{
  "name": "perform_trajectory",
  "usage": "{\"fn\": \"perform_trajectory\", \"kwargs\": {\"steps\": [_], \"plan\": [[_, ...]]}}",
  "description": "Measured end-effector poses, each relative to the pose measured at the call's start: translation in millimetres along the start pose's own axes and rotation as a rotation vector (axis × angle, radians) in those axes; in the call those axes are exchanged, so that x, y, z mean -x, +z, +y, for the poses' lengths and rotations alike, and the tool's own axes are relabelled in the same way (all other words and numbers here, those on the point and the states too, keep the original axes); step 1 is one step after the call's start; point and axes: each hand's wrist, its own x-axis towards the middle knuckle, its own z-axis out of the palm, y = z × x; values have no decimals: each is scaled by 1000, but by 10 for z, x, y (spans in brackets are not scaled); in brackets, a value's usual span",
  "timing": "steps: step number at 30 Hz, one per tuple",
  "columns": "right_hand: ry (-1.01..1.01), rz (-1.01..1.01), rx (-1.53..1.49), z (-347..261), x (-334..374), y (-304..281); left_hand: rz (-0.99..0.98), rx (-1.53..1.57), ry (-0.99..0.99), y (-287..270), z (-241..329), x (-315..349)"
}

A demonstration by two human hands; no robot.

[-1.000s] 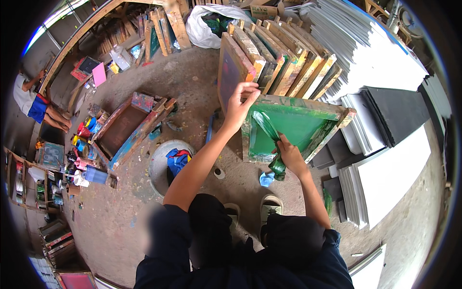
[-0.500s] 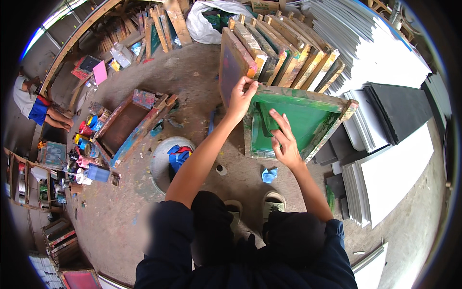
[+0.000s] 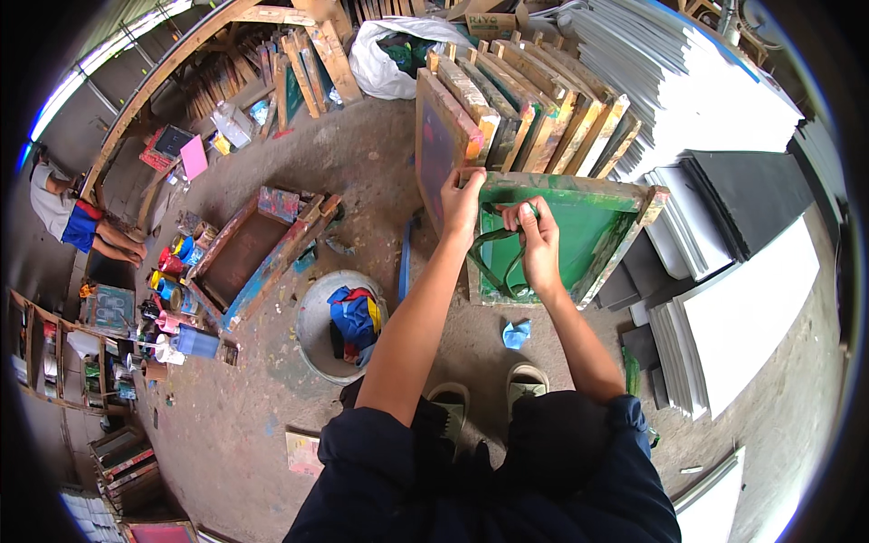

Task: The person retrieves a green printing frame and uses a blue cloth to wipe its surface and edges. They repeatedly rub the frame to remove residue, occasionally lifting it to inspect the progress before continuing the cleaning process.

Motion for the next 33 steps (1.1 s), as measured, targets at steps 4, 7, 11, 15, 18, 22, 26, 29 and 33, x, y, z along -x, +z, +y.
{"fn": "perform_trajectory", "kwargs": {"steps": [4, 7, 11, 15, 18, 22, 26, 29, 33], "plan": [[156, 150, -403, -45, -91, 41, 21, 53, 110, 20, -69, -37], [263, 151, -415, -107, -90, 41, -7, 93, 114, -33, -148, -56], [334, 84, -261, -125, -118, -32, -11, 53, 178, -68, -209, -106], [428, -6, 7, -156, -167, -67, -42, 31, 194, -82, -200, -69], [406, 4, 274, -275, -141, 7, -68, 16, 192, -7, -147, -11], [363, -54, 465, -411, -181, -69, -88, -61, 174, 114, -110, -74], [379, -116, 439, -431, -222, -126, -54, -37, 195, 128, -153, -91], [409, -143, 434, -495, -233, -117, -57, -15, 182, 117, -165, -84], [405, -239, 457, -478, -284, -207, -67, -9, 203, 138, -156, -48]]}}
